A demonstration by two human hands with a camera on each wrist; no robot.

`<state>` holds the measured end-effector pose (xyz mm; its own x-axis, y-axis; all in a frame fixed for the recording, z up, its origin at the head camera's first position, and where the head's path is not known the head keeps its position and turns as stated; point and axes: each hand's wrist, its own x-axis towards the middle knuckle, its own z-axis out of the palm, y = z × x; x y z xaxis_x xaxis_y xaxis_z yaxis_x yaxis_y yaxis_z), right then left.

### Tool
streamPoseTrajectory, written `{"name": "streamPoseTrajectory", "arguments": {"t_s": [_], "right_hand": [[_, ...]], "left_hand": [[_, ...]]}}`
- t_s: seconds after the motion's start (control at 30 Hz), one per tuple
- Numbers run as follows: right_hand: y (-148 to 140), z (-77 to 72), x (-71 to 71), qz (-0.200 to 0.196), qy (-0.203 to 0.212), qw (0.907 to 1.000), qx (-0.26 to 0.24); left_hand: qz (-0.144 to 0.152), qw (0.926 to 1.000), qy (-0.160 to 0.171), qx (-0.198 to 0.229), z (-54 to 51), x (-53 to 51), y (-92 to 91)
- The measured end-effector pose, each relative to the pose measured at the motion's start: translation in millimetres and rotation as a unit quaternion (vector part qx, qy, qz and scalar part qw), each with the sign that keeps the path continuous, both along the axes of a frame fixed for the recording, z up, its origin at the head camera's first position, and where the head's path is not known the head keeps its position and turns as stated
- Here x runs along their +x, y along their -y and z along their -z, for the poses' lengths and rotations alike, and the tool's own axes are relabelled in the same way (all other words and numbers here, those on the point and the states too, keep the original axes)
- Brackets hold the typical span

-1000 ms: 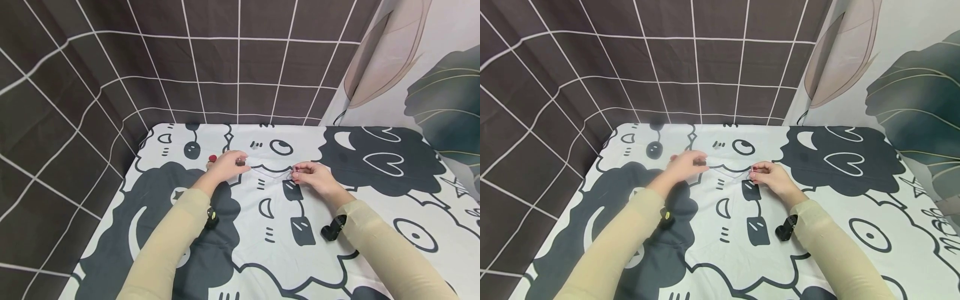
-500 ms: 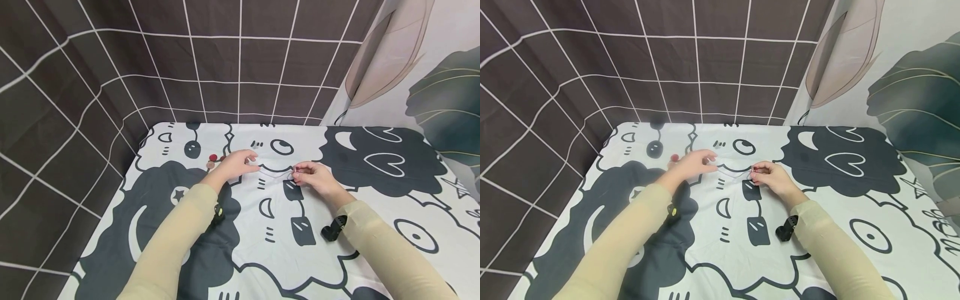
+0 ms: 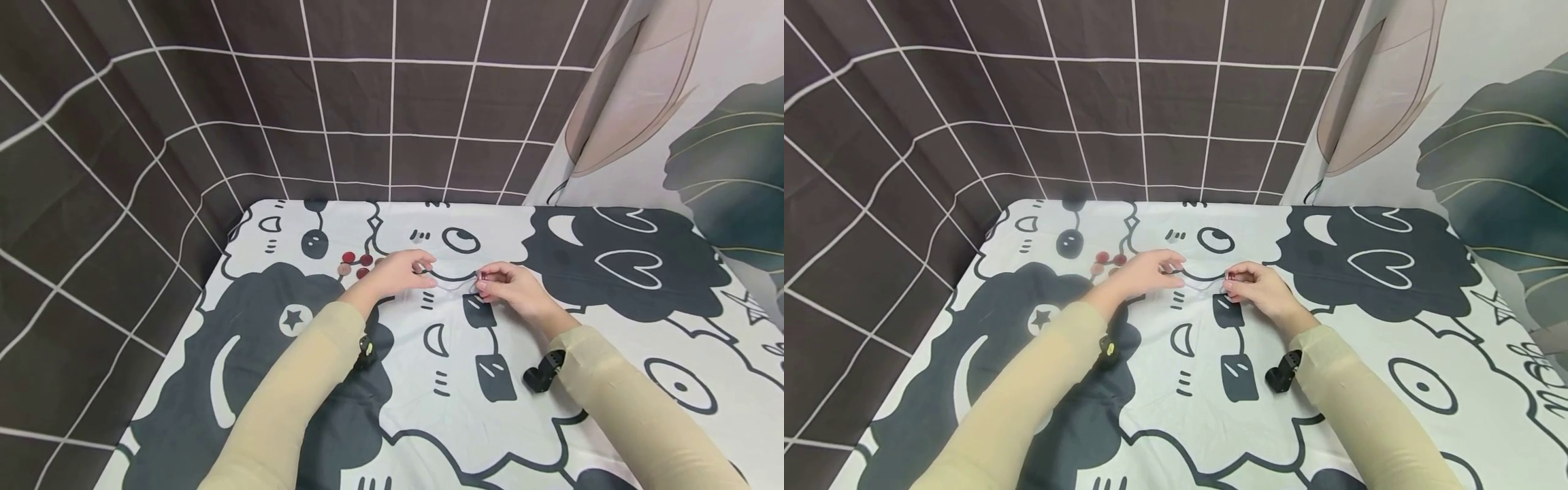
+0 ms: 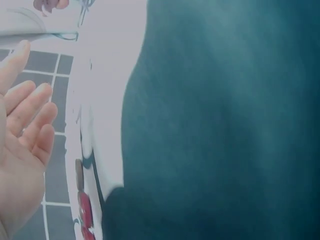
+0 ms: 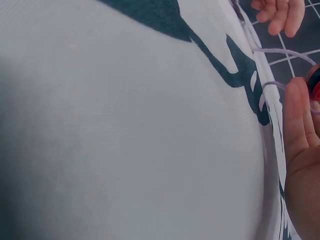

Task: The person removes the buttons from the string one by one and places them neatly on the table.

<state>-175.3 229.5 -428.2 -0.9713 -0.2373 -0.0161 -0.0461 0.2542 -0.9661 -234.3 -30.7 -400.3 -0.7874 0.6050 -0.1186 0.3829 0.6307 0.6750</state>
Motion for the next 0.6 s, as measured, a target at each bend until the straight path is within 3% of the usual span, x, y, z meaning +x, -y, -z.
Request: {"name": "streamPoseTrajectory", "arguments": {"t_s": [0.3,0.6], "right_hand": [[-0.4,2.8,-3.1,-0.007,-0.011,0.9999,-0.007],[2.7,3.0,-3.2,-0.021,-0.031,0.9978,-0.056]], "left_hand": [[0.016,0.9992,0.014,0.035,-1.6,3.2,-13.1],[0.032,0.9986,0.01,0.042,4.2,8.9,-25.7]]}}
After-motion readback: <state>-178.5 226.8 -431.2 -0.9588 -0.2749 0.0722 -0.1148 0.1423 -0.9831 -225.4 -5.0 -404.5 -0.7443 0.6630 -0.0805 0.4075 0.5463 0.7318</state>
